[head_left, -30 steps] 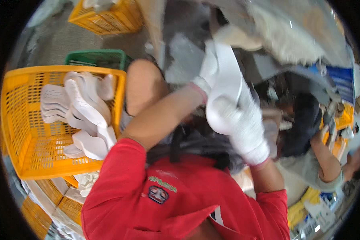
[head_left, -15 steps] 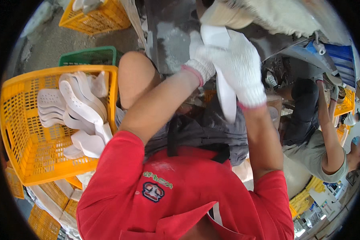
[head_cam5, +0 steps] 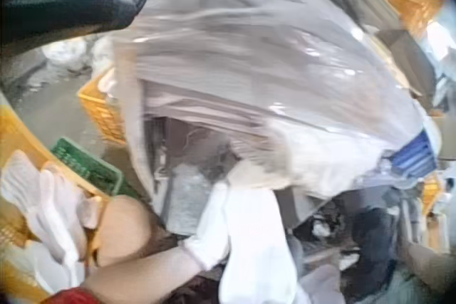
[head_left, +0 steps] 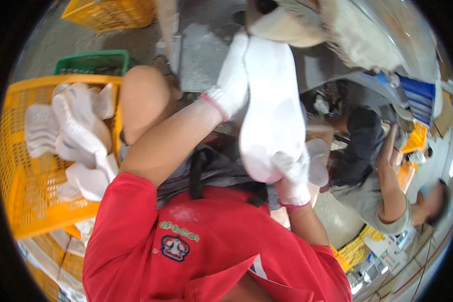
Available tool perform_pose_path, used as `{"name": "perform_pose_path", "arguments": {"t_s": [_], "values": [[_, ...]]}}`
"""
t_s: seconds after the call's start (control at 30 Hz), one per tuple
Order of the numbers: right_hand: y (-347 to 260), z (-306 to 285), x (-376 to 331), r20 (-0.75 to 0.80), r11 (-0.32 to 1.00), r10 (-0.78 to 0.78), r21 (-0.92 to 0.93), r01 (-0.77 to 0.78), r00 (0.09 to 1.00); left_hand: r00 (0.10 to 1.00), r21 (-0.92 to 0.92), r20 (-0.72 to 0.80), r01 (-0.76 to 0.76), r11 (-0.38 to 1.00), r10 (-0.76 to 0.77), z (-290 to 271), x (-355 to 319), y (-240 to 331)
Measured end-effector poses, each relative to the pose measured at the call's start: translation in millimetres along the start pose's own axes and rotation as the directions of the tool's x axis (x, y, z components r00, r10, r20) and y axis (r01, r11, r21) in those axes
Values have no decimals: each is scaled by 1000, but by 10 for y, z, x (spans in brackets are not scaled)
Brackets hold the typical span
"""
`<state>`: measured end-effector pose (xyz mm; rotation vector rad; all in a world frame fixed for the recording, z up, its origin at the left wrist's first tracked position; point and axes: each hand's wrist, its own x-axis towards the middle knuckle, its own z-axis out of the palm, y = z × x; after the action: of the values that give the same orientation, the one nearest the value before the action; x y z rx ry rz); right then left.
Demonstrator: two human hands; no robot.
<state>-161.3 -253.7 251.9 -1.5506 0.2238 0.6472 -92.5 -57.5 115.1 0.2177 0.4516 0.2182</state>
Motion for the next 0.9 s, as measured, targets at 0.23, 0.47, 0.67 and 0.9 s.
{"name": "perform_pose_path", "arguments": {"t_s": [0.23,0.47,0.67,0.9], "values": [[226,-222,523,146,983,-182,8,183,972,886,739,367,-463,489,285,211,193,347],[214,-1270,713,44,679,-309,-689,253,950,694,864,496,-453,-219,521,46,-1413,1379],[752,-2517,314,0,206,-326,-976,71,945,98,904,-45,428,-1,994,-1621,-2218,3080],[335,-961,249,301,559,-456,-634,533,837,449,957,-150,289,15,881,-2325,-2910,3559]]}}
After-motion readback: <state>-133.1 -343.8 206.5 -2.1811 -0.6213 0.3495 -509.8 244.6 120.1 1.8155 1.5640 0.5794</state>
